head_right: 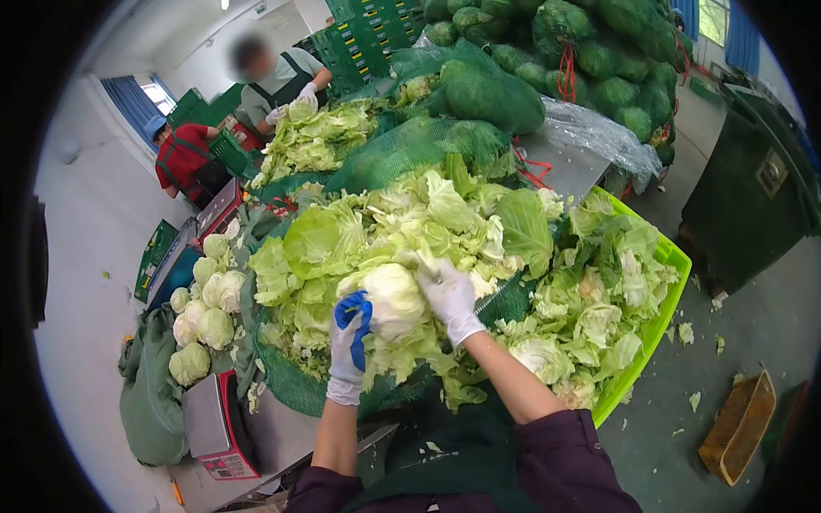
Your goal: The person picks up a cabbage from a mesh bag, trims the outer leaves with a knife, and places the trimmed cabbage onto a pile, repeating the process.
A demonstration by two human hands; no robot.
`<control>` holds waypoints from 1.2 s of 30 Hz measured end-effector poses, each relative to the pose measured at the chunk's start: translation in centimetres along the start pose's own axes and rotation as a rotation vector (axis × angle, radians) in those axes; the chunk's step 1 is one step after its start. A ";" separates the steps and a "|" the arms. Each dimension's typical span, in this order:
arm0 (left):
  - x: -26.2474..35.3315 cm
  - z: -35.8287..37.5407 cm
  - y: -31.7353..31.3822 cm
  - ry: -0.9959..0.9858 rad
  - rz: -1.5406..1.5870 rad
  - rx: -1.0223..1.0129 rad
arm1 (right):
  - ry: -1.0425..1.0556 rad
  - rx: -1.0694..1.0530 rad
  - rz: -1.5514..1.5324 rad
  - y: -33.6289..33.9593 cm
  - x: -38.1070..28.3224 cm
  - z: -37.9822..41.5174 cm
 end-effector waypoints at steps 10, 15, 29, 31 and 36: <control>1.9 -8.4 -6.4 -0.187 -0.182 -0.024 | 0.355 0.236 0.159 4.0 -4.5 -1.8; 0.2 -7.9 -5.7 -0.187 -0.334 -0.108 | -0.098 0.206 0.286 7.4 3.3 -9.9; -1.1 -3.2 -11.1 -0.658 -1.225 -0.213 | 0.114 -0.346 0.447 4.9 -2.2 -8.8; -0.4 -3.1 -10.9 -0.650 -1.161 -0.225 | 0.118 -0.415 0.519 4.1 -2.8 -10.2; -0.4 -0.9 -9.8 -0.674 -1.106 -0.241 | 0.279 -0.309 0.647 0.2 0.4 -11.4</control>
Point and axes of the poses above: each hand's wrist, its own z-axis away from the middle knuckle, its own y-axis out of the back of the hand, x = y × z, the point moved 3 cm from there along -z, towards the middle knuckle, and after that the axes turned 3 degrees about -x, right-handed, at the moved point
